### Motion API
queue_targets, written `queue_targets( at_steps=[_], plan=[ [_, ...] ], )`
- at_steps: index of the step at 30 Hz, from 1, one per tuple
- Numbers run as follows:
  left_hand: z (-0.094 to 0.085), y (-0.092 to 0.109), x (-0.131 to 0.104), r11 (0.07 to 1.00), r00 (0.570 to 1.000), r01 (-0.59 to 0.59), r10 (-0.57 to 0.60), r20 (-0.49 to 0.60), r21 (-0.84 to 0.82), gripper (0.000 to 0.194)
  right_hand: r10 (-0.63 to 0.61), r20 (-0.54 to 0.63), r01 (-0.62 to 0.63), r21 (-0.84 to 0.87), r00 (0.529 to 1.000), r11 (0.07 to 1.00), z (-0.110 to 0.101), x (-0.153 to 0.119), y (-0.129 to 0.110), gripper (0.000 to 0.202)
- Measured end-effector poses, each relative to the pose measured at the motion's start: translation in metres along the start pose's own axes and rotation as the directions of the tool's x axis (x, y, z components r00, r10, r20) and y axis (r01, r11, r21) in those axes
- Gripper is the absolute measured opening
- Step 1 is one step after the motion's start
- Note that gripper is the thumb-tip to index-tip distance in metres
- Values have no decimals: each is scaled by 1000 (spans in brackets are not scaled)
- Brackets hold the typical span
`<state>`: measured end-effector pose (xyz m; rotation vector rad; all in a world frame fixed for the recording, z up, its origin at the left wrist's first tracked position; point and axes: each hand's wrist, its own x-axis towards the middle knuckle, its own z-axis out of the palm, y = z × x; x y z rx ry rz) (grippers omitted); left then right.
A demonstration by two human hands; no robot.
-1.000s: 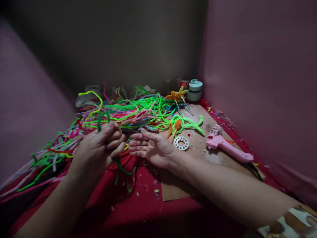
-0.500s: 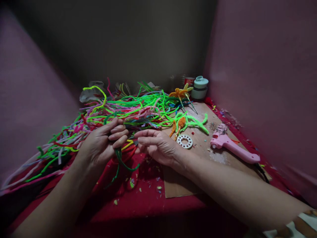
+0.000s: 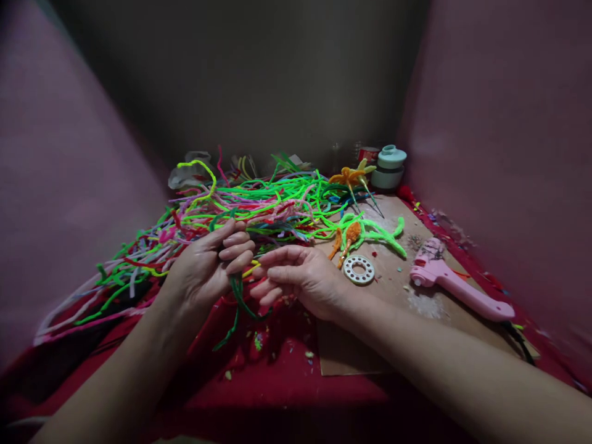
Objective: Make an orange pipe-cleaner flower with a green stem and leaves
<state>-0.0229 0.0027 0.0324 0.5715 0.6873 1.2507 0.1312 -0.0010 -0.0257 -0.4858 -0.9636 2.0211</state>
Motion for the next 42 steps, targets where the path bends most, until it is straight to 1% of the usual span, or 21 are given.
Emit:
queue_targets(
  at_steps=[3, 6, 7, 9, 11, 13, 15, 18, 21, 23, 25, 29, 33, 37, 38, 39, 42],
  plan=[
    [1, 1, -1, 999, 1000, 4, -4, -1, -47, 28, 17, -45, -22, -118, 999, 993, -3, 1, 0, 22],
    [2, 2, -2, 995, 1000, 22, -23, -11, -94, 29, -39, -96, 12, -267, 995, 964, -3, 0, 0, 29],
    [3, 2, -2, 994, 999, 23, -25, -19, -103, 29, -50, -88, 22, -298, 995, 954, -2, -1, 0, 34],
    [4, -1, -2, 994, 999, -3, -2, -44, -108, 28, -23, -21, 15, -322, 1000, 947, 2, -4, 2, 36],
    [5, -6, -2, 994, 995, -75, 69, -69, -86, 25, 71, 82, -43, -299, 994, 953, 8, -8, 5, 28],
    [7, -11, -2, 984, 982, -172, 168, -86, -43, 22, 160, 168, -119, -233, 973, 965, 12, -12, 11, 20],
    [7, -14, -2, 972, 968, -237, 235, -90, -5, 20, 207, 207, -186, -119, 956, 975, 14, -13, 16, 20],
    [5, -12, 0, 972, 967, -233, 233, -104, 13, 21, 260, 226, -270, 16, 939, 963, 12, -12, 21, 21],
    [-1, -4, 4, 976, 969, -218, 218, -119, 14, 25, 302, 244, -327, 65, 921, 943, 9, -10, 20, 18],
    [-6, 0, 7, 977, 970, -215, 215, -117, 17, 27, 329, 239, -350, 50, 914, 936, 8, -9, 18, 15],
    [-10, 2, 10, 978, 970, -210, 211, -124, 20, 28, 360, 208, -369, 5, 910, 930, 9, -9, 17, 14],
    [-14, 5, 11, 977, 968, -213, 213, -135, 19, 29, 395, 143, -385, -96, 907, 918, 9, -9, 17, 19],
    [-13, 12, 9, 972, 965, -233, 231, -123, -3, 31, 441, 163, -428, -109, 883, 897, 7, -9, 17, 20],
    [-13, 19, 7, 966, 956, -260, 259, -140, 7, 31, 438, 142, -422, -135, 888, 897, 5, -10, 16, 21],
    [-13, 21, 7, 962, 952, -271, 270, -146, 11, 31, 448, 140, -428, -156, 883, 890, 5, -11, 16, 21],
    [-14, 23, 7, 957, 946, -289, 287, -150, 11, 31, 476, 151, -448, -187, 866, 874, 5, -12, 15, 21],
    [-18, 33, 7, 944, 933, -330, 324, -156, -16, 31, 623, 204, -534, -359, 756, 765, 7, -16, 12, 23]
  ],
)
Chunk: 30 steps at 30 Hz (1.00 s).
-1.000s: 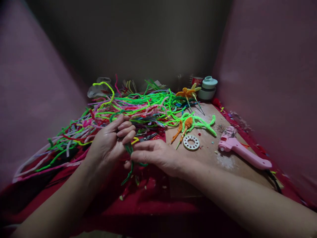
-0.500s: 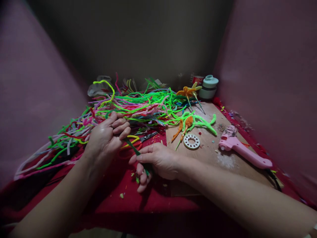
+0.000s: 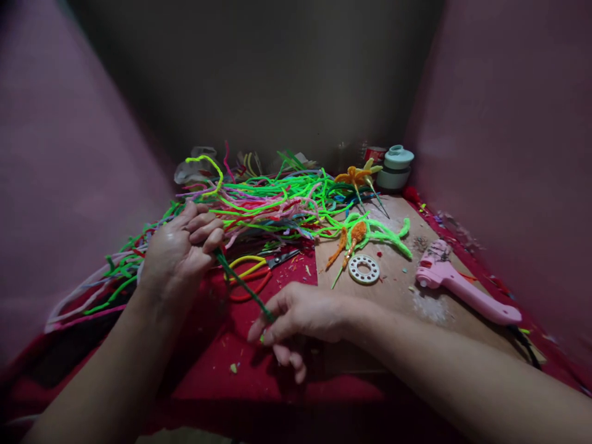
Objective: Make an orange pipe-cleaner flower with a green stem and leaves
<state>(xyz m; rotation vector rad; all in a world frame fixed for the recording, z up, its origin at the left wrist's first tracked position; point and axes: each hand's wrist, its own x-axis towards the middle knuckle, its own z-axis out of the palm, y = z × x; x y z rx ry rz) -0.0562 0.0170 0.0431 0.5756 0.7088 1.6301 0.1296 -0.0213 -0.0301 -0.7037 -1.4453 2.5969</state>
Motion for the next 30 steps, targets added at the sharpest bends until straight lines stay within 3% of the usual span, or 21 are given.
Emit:
queue_targets(
  at_steps=[1, 3, 6, 8, 12, 15, 18, 21, 25, 27, 30],
  plan=[
    [-2, 3, 1, 1000, 1000, 17, -16, 9, -18, 31, 43, 4, -43, -69, 999, 997, 1, -1, -1, 24],
    [-5, 9, 2, 992, 992, 112, -108, 62, -57, 31, -34, -129, 8, -196, 991, 981, 4, -2, -4, 21],
    [-7, 14, -2, 949, 939, 302, -279, 202, -92, 26, -178, -300, 129, -176, 937, 976, 5, -2, -8, 20],
    [-6, 12, -8, 933, 914, 345, -308, 263, -105, 23, -293, -344, 250, -164, 892, 954, 4, -2, -11, 29],
    [-2, 3, -21, 935, 886, 353, -324, 332, -31, 20, -453, -320, 402, -213, 832, 890, 4, -4, -15, 48],
    [-1, -2, -25, 947, 868, 306, -318, 380, 95, 16, -537, -348, 412, -374, 768, 831, 3, -3, -15, 29],
    [-1, -1, -28, 950, 848, 247, -307, 431, 190, 17, -537, -419, 366, -422, 732, 829, -3, 0, -15, 35],
    [-3, 3, -30, 945, 836, 198, -301, 460, 259, 17, -518, -549, 329, -410, 656, 851, -10, 1, -17, 28],
    [-6, 10, -31, 927, 790, 224, -353, 501, 299, 17, -612, -544, 355, -508, 574, 785, -10, -2, -20, 29],
    [-8, 13, -30, 908, 748, 286, -411, 521, 305, 17, -728, -488, 376, -635, 481, 674, -6, -6, -22, 38],
    [-10, 15, -29, 873, 691, 358, -486, 536, 330, 17, -918, -316, 327, -864, 241, 383, 6, -17, -30, 42]
  ],
)
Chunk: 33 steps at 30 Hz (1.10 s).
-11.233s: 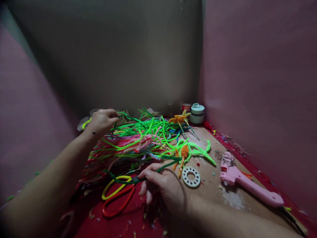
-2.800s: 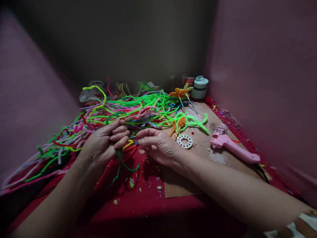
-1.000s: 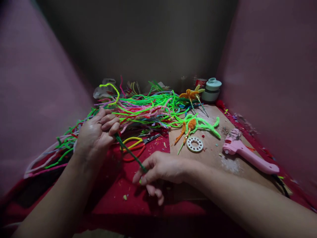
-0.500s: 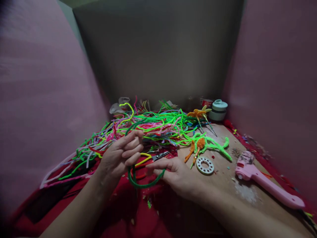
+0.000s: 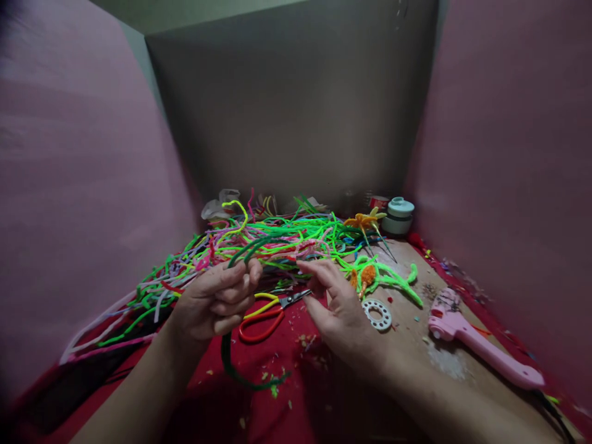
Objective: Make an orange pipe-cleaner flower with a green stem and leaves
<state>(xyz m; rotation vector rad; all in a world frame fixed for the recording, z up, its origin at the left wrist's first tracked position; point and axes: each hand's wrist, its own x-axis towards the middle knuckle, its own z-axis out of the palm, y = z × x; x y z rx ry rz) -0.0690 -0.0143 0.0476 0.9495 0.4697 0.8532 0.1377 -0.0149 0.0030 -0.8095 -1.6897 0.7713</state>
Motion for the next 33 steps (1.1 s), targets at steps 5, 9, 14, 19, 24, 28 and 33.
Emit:
queue_targets(
  at_steps=[5, 9, 14, 19, 24, 28, 33],
  plan=[
    [5, -5, 5, 988, 987, 152, -154, 46, 37, 19, -543, 172, 561, -409, 822, 720, -9, 19, -34, 57],
    [16, -10, 9, 967, 968, 240, -244, 53, 84, 20, -483, 478, 679, -507, 734, 530, -8, 35, -30, 59],
    [24, -8, 8, 945, 955, 292, -296, 8, 151, 19, -361, 581, 682, -582, 730, 444, -14, 28, -13, 46],
    [19, -5, 4, 900, 950, 310, -307, -58, 306, 19, -273, 552, 616, -718, 788, 325, -35, 21, -13, 35],
    [17, -1, 0, 634, 973, 232, -138, -187, 738, 26, -178, 571, 595, -734, 802, 327, -51, 11, -7, 34],
    [25, 4, -4, 333, 988, 145, 1, -154, 932, 23, -180, 597, 615, -693, 782, 376, -55, -2, -2, 33],
    [34, 9, -7, 337, 980, 196, -90, -175, 921, 28, -209, 613, 634, -639, 762, 436, -59, -14, 3, 33]
  ],
)
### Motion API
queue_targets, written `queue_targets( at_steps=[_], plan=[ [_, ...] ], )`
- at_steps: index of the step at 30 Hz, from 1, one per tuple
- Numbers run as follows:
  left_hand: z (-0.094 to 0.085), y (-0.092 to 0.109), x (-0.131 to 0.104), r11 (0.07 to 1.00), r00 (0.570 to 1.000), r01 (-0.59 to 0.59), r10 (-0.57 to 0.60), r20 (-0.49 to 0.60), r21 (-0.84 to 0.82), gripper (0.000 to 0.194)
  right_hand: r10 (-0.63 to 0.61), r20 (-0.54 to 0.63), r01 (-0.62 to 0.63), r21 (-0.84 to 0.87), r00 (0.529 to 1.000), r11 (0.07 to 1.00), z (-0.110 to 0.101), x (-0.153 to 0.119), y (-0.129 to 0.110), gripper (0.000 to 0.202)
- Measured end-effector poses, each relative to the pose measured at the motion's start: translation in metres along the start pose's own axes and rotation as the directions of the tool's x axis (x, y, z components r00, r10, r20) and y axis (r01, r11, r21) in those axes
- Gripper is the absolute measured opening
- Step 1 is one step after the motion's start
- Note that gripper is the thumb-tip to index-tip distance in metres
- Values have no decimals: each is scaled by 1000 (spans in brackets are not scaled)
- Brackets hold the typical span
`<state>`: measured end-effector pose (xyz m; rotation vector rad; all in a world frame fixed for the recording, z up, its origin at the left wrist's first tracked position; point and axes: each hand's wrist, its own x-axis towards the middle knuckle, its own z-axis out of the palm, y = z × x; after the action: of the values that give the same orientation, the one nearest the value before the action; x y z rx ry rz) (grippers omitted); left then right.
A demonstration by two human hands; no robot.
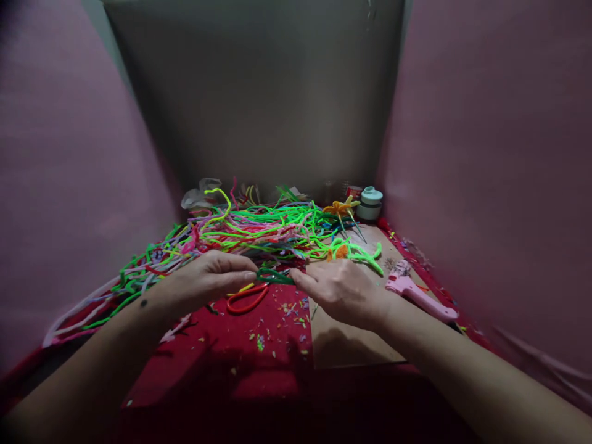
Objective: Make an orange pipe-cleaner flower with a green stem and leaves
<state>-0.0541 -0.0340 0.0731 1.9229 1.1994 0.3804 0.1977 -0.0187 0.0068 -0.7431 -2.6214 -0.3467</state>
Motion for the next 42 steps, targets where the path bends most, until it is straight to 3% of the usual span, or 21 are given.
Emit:
queue_targets(
  at_steps=[4, 7, 8, 11, 14, 19, 23, 25, 29, 32, 35, 38, 42],
  plan=[
    [4, 3, 0, 1000, 999, 22, -22, -27, -7, 25, 126, 52, -132, 116, 991, 985, -2, -3, -8, 34],
    [10, 4, 1, 1000, 1000, 14, -14, -15, 7, 25, 268, 188, -316, 308, 945, 897, -15, 5, -21, 48],
    [12, 5, 1, 1000, 1000, 4, -4, -1, 11, 25, 240, 275, -340, 416, 931, 843, -20, 10, -25, 49],
    [17, 10, 0, 998, 998, -44, 43, 36, 39, 27, 173, 360, -381, 659, 917, 649, -30, 26, -32, 34],
    [18, 16, -1, 990, 996, -83, 80, 26, 110, 22, 216, 464, -511, 798, 859, 320, -25, 36, -33, 19],
    [18, 17, -2, 967, 991, -121, 130, -24, 224, 18, 313, 513, -530, 847, 800, -35, -10, 37, -37, 12],
    [23, 15, -1, 929, 975, -127, 182, -130, 346, 19, 289, 587, -450, 787, 756, -421, -10, 38, -45, 12],
    [26, 13, 0, 892, 956, -133, 231, -183, 431, 17, 275, 620, -426, 737, 735, -525, -9, 38, -47, 12],
    [32, 5, 2, 814, 922, -161, 325, -209, 559, 16, 353, 596, -417, 781, 721, -465, -3, 36, -47, 14],
    [34, 1, 2, 773, 905, -166, 366, -216, 613, 17, 350, 537, -392, 826, 768, -406, 0, 37, -46, 12],
    [35, 0, 1, 734, 898, -126, 370, -237, 668, 18, 303, 513, -359, 822, 803, -442, 1, 38, -46, 6],
    [34, 0, 1, 735, 892, -117, 374, -255, 668, 22, 244, 578, -407, 761, 779, -505, 0, 39, -45, 8],
    [32, 0, 0, 766, 893, -172, 386, -230, 619, 23, 281, 620, -449, 751, 733, -485, 0, 38, -41, 10]
  ],
)
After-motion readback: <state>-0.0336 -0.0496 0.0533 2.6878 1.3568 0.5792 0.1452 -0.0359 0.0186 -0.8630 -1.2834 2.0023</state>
